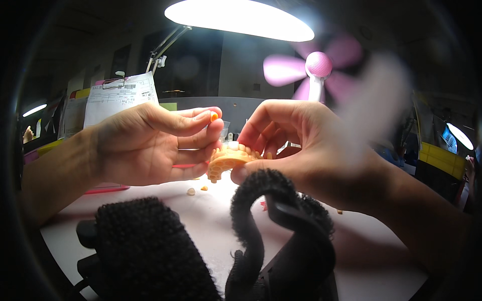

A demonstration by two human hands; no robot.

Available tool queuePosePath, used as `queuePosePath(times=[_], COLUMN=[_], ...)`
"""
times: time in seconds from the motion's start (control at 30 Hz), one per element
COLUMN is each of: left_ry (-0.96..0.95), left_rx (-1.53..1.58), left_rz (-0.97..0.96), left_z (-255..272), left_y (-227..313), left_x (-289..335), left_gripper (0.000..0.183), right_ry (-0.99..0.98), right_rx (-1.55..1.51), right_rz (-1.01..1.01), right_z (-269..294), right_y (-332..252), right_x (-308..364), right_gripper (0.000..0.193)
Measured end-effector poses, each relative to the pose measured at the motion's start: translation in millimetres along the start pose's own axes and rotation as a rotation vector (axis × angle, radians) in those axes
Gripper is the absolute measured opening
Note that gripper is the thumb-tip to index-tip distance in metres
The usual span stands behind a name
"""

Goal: The recorder is assembling dental denture parts and using a rotary tool to adjust a small pin.

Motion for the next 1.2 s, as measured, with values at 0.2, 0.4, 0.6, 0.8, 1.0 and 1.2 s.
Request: queuePosePath(times=[0.2,0.4,0.6,0.8,1.0,1.2], left_ry=[0.028,0.034,0.016,0.001,-0.017,-0.017], left_rx=[-0.07,-0.285,-0.4,-0.484,-0.508,-0.545], left_rz=[-0.032,-0.206,-0.31,-0.369,-0.415,-0.444], left_z=[-3,-7,-9,-12,-12,-14], left_y=[1,1,-1,0,2,3], left_x=[-3,-1,-5,-3,-3,-1], left_gripper=[0.025,0.027,0.032,0.035,0.037,0.039], right_ry=[-0.001,-0.004,0.013,0.011,0.023,0.039], right_rx=[-0.048,-0.096,-0.141,-0.062,-0.062,-0.067], right_rz=[-0.029,-0.029,-0.056,-0.009,-0.009,-0.044], right_z=[0,-1,0,1,1,1], right_y=[3,3,2,0,1,-3], right_x=[-1,-1,-1,0,-1,0], right_gripper=[0.033,0.035,0.035,0.033,0.034,0.035])
Point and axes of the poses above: each hand's wrist, its own x-axis away from the middle knuckle, its own z-axis out of the back of the hand, y = z × x, the point moved 2 cm from there along -x, towards the middle knuckle, and after that the axes turned 14 degrees about y, right-handed, at the moved point
